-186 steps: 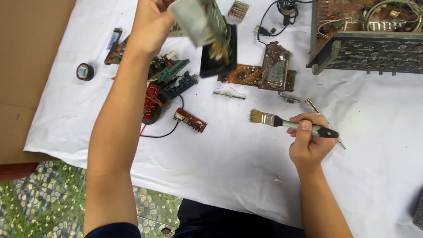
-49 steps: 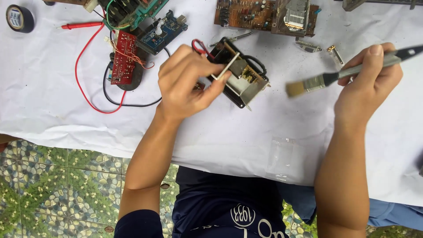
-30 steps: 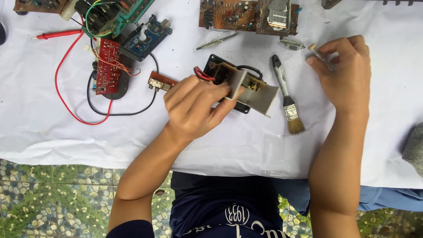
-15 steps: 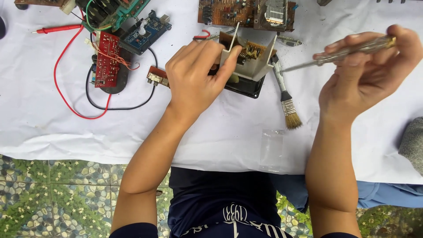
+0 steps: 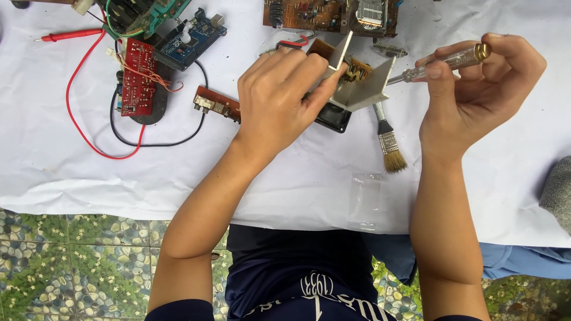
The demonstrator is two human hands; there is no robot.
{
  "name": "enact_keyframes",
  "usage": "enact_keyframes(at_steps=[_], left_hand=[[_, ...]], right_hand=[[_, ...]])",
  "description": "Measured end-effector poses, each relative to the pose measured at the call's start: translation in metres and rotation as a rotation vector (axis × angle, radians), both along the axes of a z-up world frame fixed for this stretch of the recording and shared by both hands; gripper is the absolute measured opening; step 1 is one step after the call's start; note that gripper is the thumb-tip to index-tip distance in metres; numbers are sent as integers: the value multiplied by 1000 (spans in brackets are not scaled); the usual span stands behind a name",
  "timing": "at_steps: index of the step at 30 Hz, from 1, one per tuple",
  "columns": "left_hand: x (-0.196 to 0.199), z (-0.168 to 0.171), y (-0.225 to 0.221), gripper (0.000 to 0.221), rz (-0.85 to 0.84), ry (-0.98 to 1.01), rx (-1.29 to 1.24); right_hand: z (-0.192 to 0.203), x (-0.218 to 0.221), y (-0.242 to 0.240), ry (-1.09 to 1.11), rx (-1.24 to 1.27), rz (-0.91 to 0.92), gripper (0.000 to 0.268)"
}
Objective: Cleaning and disassembling electronic circuit boards and components using a brush and a screwdriver.
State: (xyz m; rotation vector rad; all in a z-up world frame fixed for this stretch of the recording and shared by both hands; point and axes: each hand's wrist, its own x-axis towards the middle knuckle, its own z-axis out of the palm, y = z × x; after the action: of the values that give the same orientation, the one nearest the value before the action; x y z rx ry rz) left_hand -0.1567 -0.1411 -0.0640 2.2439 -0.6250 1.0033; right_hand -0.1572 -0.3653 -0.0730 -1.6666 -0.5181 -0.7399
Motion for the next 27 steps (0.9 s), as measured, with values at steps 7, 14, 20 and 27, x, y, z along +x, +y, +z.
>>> enact_keyframes(at_steps=[7,14,20,27], left_hand=[[-3,-7,-4,28,-1,-1,31],[-3,-7,-3,29,-20,-8,40],[-3,-6,-2,30,-20,-4,52],[-4,-5,-3,30,7,-2,61]], right_hand=[[0,-4,-2,78,3,-14,43],[3,-7,2,118,27,-51,43],[5,-6,2,116,35,-51,42],[9,-9,3,186,53,-86,48]])
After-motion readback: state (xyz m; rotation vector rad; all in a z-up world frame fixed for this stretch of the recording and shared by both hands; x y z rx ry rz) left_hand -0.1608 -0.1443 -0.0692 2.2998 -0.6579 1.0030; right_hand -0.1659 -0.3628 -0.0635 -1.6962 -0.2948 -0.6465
